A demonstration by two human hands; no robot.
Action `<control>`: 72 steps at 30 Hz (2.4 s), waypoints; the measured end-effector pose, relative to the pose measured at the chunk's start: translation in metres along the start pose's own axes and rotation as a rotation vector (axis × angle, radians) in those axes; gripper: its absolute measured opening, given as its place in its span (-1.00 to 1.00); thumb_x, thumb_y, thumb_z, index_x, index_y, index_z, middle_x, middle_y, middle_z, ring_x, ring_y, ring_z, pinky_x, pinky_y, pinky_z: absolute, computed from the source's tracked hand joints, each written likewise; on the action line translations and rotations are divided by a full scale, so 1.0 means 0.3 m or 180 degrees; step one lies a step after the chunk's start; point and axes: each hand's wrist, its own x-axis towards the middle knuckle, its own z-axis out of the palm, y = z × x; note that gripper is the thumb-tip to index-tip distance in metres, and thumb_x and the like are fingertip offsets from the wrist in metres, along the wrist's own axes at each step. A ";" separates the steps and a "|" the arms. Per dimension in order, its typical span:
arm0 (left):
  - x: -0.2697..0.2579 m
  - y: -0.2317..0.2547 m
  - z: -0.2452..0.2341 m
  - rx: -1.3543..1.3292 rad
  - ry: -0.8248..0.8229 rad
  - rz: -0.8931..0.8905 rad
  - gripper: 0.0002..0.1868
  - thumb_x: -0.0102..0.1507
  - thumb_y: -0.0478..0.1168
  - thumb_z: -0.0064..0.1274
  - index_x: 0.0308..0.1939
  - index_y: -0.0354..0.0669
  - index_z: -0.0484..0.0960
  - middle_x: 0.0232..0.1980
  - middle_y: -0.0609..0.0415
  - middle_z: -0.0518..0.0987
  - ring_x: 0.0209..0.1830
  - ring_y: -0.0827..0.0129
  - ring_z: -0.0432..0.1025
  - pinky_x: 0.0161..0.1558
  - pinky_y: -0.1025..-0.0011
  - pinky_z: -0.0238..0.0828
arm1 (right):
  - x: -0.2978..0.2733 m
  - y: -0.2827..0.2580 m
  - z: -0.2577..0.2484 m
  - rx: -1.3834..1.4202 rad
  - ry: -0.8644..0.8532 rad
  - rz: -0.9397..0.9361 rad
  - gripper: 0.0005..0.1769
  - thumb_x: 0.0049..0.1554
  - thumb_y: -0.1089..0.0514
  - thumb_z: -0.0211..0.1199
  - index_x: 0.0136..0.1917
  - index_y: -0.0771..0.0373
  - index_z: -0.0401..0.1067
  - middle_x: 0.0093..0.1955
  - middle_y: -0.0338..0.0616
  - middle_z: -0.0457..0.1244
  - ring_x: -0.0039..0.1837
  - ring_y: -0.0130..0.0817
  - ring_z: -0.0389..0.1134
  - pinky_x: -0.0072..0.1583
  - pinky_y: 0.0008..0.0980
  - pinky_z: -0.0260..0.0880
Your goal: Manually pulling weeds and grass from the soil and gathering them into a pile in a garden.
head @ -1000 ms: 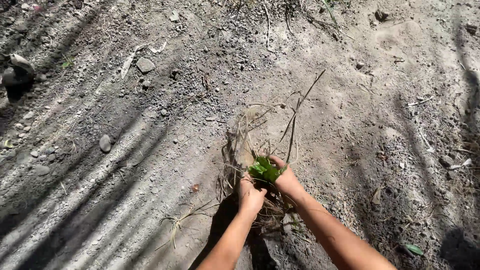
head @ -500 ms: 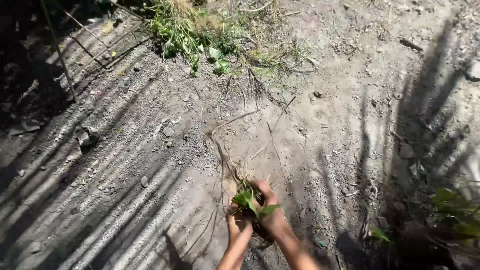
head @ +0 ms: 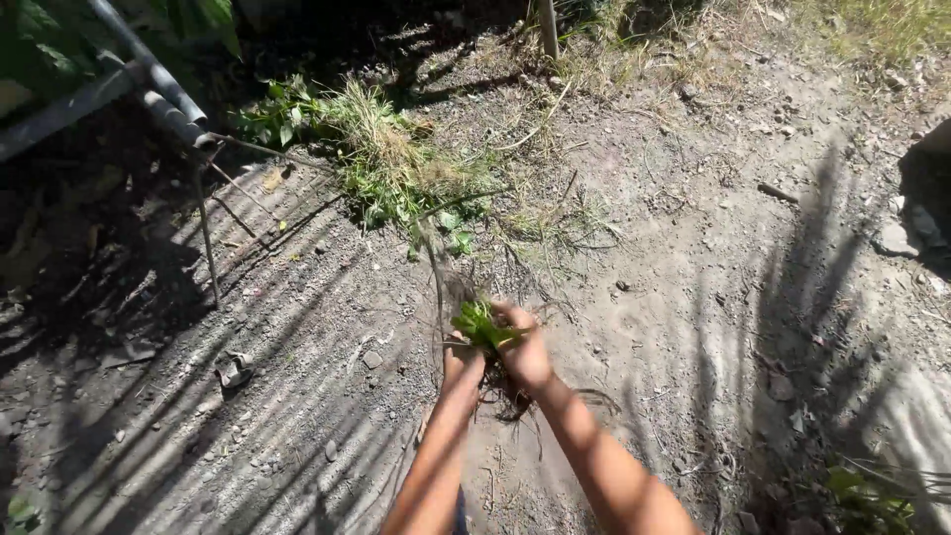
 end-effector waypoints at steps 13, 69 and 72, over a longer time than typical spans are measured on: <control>0.794 0.544 -0.101 0.0563 0.0043 -0.0708 -0.34 0.34 -0.38 -0.08 0.52 -0.19 0.10 0.44 -0.28 0.25 0.32 0.07 0.38 0.31 0.14 0.35 | 0.866 -0.247 0.264 -0.2798 -0.0046 -0.1600 -0.81 0.19 0.10 0.31 0.00 0.26 0.55 -0.13 0.00 0.40 -0.12 -0.18 0.45 0.11 -0.26 0.41; 0.955 1.485 0.747 -0.0429 -0.2119 -0.0194 0.01 0.23 0.45 -0.77 0.61 -0.05 -0.17 0.72 0.00 -0.16 0.69 0.17 -0.20 0.56 0.00 -0.29 | 1.371 -0.892 -0.131 -0.0498 0.1747 0.0458 -0.32 0.35 -0.12 -0.32 0.61 0.25 0.01 0.67 -0.08 -0.07 0.69 -0.31 -0.09 0.62 -0.33 -0.22; 0.944 1.370 0.759 -0.0750 -0.1931 -0.0545 0.02 0.23 0.49 -0.68 0.62 -0.02 -0.14 0.70 -0.07 -0.13 0.67 0.05 -0.15 0.53 -0.07 -0.19 | 1.261 -1.224 -0.008 0.0234 0.0811 0.0272 0.18 0.24 -0.61 -0.36 0.65 0.42 -0.33 -0.59 -0.54 -0.08 -0.50 -0.77 -0.08 -0.39 -0.67 0.02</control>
